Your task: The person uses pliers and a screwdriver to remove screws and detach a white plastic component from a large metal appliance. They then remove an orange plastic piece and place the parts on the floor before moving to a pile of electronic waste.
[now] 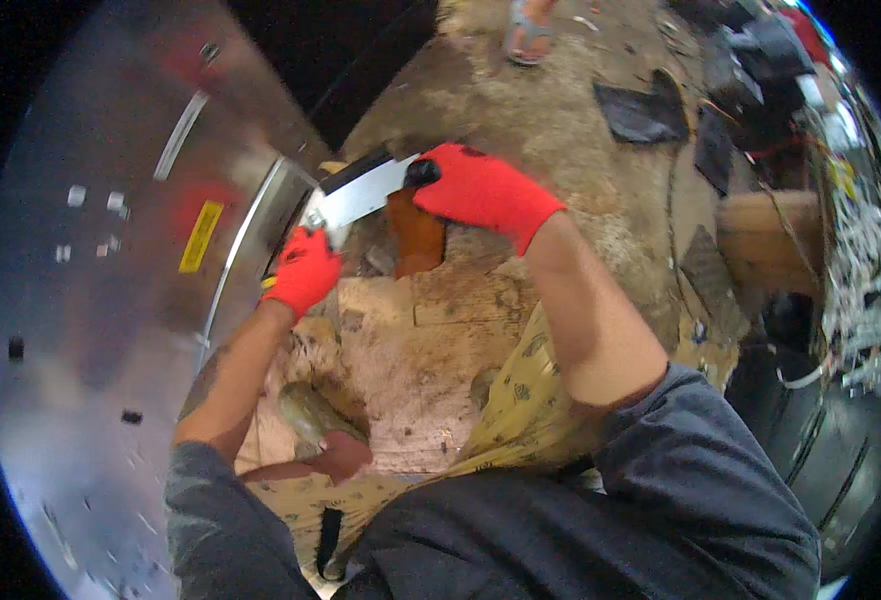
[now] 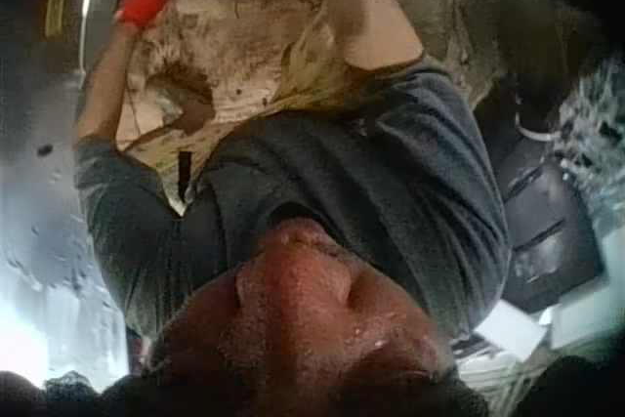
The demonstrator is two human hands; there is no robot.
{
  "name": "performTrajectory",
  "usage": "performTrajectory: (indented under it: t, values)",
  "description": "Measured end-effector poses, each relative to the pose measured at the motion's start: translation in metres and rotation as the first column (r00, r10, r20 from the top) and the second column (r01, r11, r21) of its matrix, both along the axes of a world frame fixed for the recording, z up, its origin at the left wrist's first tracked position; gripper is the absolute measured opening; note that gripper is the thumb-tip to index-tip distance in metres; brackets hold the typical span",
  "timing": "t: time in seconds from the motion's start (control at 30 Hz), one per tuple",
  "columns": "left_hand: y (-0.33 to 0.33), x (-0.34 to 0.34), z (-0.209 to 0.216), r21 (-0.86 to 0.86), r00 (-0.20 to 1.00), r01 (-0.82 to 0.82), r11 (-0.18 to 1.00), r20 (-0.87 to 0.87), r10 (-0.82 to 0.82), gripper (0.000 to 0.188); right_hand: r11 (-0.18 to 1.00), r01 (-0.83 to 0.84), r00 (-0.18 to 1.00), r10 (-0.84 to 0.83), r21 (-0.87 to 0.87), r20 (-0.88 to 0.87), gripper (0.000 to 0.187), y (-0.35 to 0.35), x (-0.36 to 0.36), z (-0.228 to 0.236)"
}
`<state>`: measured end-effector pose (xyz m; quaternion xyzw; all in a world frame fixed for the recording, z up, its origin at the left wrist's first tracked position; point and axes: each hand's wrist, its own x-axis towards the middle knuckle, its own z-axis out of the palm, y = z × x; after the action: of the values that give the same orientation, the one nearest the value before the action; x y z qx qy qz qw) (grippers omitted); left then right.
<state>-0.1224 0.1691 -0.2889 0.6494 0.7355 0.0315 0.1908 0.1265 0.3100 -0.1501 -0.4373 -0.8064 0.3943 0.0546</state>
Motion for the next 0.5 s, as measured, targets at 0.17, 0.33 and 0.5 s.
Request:
performTrajectory:
  t: [0.17,0.33,0.5]
  values:
    - [0.028,-0.032,0.036,-0.062,0.999,-0.013,0.998,0.038,0.015,0.038,0.967,0.220,0.975,-0.215,-0.125,0.052,0.027,-0.035,0.006,0.078]
    - [0.031,-0.048,0.094,-0.086,0.894,-0.114,0.990,0.426,0.140,0.033,0.836,0.491,0.804,-0.543,-0.244,-0.244,0.021,-0.071,-0.012,0.094]
    - [-0.044,-0.052,0.165,-0.433,0.532,-0.311,0.846,0.659,0.532,0.024,0.496,0.545,0.489,-0.843,-0.676,-0.225,0.019,-0.100,-0.015,0.095]
